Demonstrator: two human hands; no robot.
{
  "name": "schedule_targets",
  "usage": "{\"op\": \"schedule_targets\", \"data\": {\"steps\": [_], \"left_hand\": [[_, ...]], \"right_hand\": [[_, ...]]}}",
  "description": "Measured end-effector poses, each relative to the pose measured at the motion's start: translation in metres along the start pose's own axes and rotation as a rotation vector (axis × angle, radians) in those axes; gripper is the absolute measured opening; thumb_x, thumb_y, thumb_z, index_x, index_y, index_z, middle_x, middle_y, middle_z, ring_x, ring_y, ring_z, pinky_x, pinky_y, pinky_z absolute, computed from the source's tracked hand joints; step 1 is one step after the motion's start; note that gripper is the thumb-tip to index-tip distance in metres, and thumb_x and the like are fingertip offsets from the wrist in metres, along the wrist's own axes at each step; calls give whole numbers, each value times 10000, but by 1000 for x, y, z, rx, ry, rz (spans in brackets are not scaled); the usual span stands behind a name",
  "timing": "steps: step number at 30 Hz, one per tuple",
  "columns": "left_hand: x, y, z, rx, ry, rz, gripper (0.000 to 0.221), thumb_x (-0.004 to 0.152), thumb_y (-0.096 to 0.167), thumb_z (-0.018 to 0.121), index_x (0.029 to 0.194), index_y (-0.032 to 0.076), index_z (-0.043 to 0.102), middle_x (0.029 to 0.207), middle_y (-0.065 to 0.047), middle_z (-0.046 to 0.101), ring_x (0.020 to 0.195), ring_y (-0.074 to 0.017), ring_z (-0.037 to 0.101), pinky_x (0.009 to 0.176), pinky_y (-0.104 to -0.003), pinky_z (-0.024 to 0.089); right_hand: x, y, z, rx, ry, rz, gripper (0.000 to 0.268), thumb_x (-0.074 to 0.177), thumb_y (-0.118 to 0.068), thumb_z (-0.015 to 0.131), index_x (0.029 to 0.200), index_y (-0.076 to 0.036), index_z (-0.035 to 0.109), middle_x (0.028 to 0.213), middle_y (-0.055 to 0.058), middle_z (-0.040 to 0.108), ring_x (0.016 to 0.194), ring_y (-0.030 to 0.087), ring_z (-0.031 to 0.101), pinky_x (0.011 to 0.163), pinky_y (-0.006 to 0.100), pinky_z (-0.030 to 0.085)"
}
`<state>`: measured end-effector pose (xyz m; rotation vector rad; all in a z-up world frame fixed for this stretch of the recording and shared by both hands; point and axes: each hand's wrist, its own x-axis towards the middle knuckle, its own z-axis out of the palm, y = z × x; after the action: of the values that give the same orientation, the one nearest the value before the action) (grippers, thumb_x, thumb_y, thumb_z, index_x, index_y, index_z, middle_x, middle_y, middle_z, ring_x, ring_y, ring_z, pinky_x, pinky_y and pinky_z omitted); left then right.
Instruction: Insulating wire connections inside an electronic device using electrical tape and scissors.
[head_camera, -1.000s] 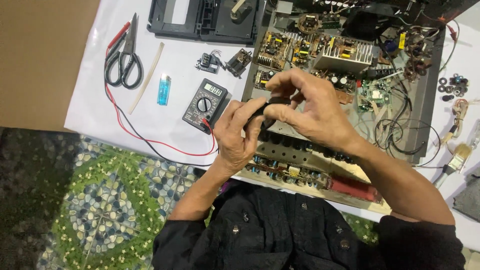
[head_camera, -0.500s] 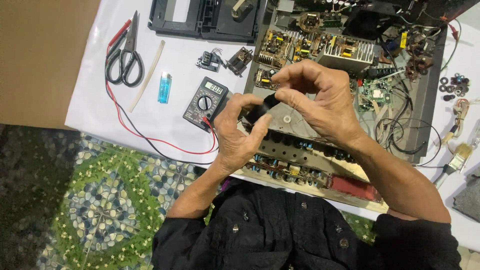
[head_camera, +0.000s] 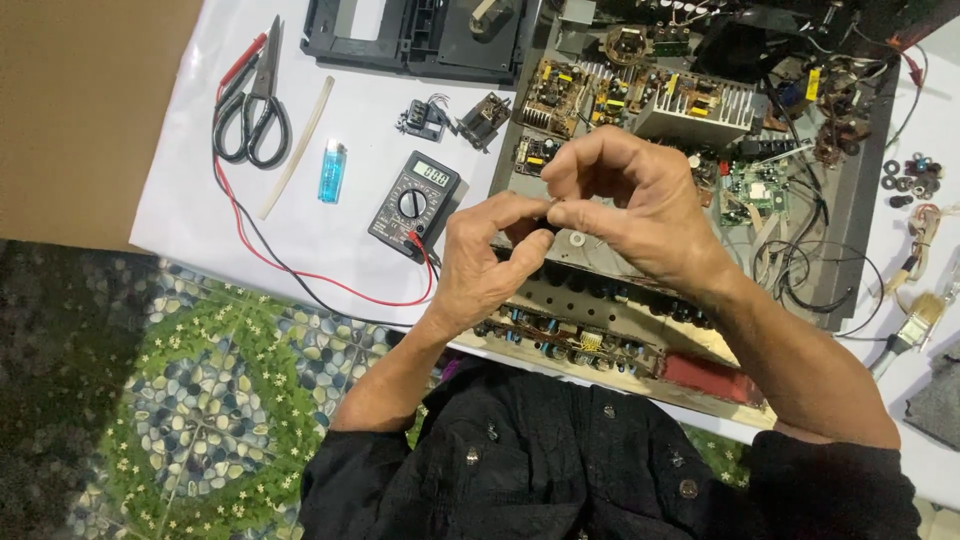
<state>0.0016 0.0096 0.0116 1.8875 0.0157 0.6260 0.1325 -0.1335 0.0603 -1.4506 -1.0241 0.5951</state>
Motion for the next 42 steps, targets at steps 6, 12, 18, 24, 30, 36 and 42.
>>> {"op": "schedule_targets", "data": {"steps": [6, 12, 18, 24, 30, 36, 42], "left_hand": [[-10, -22, 5, -200, 9, -111, 95, 985, 132, 674, 1048, 77, 720, 933, -19, 716, 775, -86, 596, 704, -228, 516], [-6, -8, 3, -88, 240, -9, 49, 1000, 100, 648, 1025, 121, 684, 865, 1, 635, 761, -104, 505, 699, -259, 426], [-7, -9, 6, -282, 347, -53, 112, 992, 150, 731, 1093, 114, 765, 1003, -18, 610, 931, -62, 560, 812, -233, 545], [-11, -19, -7, -277, 207, -27, 121, 947, 132, 718, 1049, 71, 742, 995, -59, 551, 924, -124, 553, 815, -315, 568], [-19, -23, -27, -314, 83, -83, 77, 957, 158, 723, 961, 83, 737, 919, -65, 564, 897, -163, 568, 882, -388, 558], [-28, -33, -45, -381, 39, -126, 106, 943, 131, 750, 906, 35, 727, 918, -83, 624, 886, -115, 584, 844, -314, 543], [-41, -35, -69, -468, 148, -235, 56, 917, 65, 741, 896, 14, 728, 904, -111, 635, 895, -162, 608, 896, -369, 545]], "right_hand": [[5, -9, -8, 197, 187, 182, 162, 960, -152, 744, 1092, -135, 651, 1057, -13, 655, 929, 77, 650, 907, 204, 603], [3, 22, -5, 16, -145, 261, 702, 769, -289, 789, 1370, -122, 467, 1317, 108, 534, 1199, 226, 587, 979, 363, 585], [-3, 45, 25, 94, -57, 50, 669, 794, 65, 814, 1383, 22, 500, 1212, 153, 582, 1171, 252, 553, 920, 405, 580], [0, 30, 16, -129, -229, 103, 649, 759, 45, 803, 1358, 42, 552, 1216, 282, 665, 1151, 435, 644, 949, 567, 585], [11, 10, 21, -220, -414, 278, 609, 803, -27, 779, 1359, 67, 550, 1256, 348, 652, 1204, 505, 619, 1026, 650, 503], [30, 10, 22, -246, -567, 317, 600, 815, -141, 794, 1358, -5, 580, 1316, 274, 651, 1219, 452, 633, 1025, 613, 541], [60, 5, 35, -185, -723, 291, 629, 808, -123, 793, 1376, 27, 568, 1365, 286, 629, 1252, 461, 610, 1045, 599, 531]]}}
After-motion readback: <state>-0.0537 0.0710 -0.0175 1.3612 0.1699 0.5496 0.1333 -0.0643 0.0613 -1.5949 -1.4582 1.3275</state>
